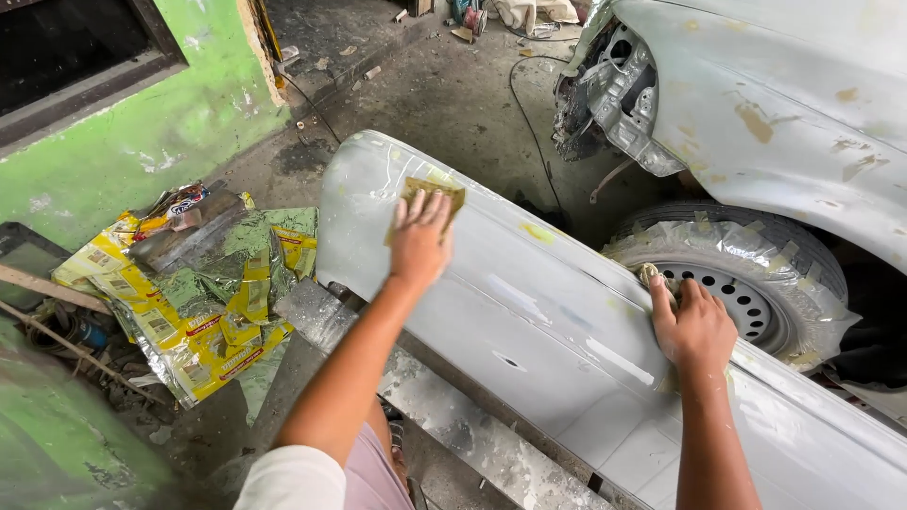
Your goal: The person sands a white car bumper with a sanding block and wipes the surface with a cloth. The bumper is placed on a metal stand next to a vehicle.
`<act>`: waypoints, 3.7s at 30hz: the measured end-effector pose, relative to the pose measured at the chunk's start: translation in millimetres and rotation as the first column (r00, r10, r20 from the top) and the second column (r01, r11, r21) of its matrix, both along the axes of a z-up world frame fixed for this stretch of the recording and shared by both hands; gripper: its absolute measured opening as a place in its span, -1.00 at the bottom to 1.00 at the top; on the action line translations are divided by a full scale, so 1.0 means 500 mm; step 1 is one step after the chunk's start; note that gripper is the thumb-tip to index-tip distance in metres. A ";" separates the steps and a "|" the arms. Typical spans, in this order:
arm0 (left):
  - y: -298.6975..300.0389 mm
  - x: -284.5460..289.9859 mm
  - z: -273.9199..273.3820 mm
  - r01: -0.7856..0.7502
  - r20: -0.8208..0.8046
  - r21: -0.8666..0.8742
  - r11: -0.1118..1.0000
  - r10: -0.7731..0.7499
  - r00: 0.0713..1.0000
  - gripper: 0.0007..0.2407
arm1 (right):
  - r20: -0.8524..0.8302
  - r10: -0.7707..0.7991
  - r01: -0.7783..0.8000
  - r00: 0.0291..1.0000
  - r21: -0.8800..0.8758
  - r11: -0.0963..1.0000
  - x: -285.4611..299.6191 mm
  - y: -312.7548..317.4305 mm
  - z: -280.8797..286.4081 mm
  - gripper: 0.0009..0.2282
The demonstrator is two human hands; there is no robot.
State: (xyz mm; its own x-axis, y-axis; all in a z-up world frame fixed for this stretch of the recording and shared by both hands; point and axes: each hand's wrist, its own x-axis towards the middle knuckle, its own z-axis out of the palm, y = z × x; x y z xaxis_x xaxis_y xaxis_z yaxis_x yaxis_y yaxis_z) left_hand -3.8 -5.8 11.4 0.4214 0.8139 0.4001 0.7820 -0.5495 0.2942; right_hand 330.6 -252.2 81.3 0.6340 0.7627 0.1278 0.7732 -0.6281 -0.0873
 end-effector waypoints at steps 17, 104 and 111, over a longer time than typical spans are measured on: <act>-0.047 0.089 -0.070 0.098 0.181 0.221 0.970 -0.140 0.973 -0.64 | -0.018 -0.019 0.019 1.000 0.029 0.999 -0.001 -0.008 -0.001 -0.37; 0.031 0.056 0.038 -0.076 0.185 -0.479 0.875 0.186 0.965 -0.34 | -0.028 -0.036 0.039 0.999 0.104 0.994 0.012 0.001 -0.015 -0.37; 0.124 0.057 0.019 0.105 -0.138 0.042 0.994 -0.098 0.986 -0.84 | -0.045 -0.036 0.041 0.998 0.122 0.992 0.014 -0.001 -0.019 -0.37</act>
State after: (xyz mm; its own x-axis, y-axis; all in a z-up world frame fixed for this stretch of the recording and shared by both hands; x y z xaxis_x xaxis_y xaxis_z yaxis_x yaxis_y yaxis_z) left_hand 24.9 56.2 20.8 0.5539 0.7449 0.3718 0.7521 -0.6392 0.1602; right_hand 337.7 -252.7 72.0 0.6697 0.7176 0.1913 0.7424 -0.6401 -0.1979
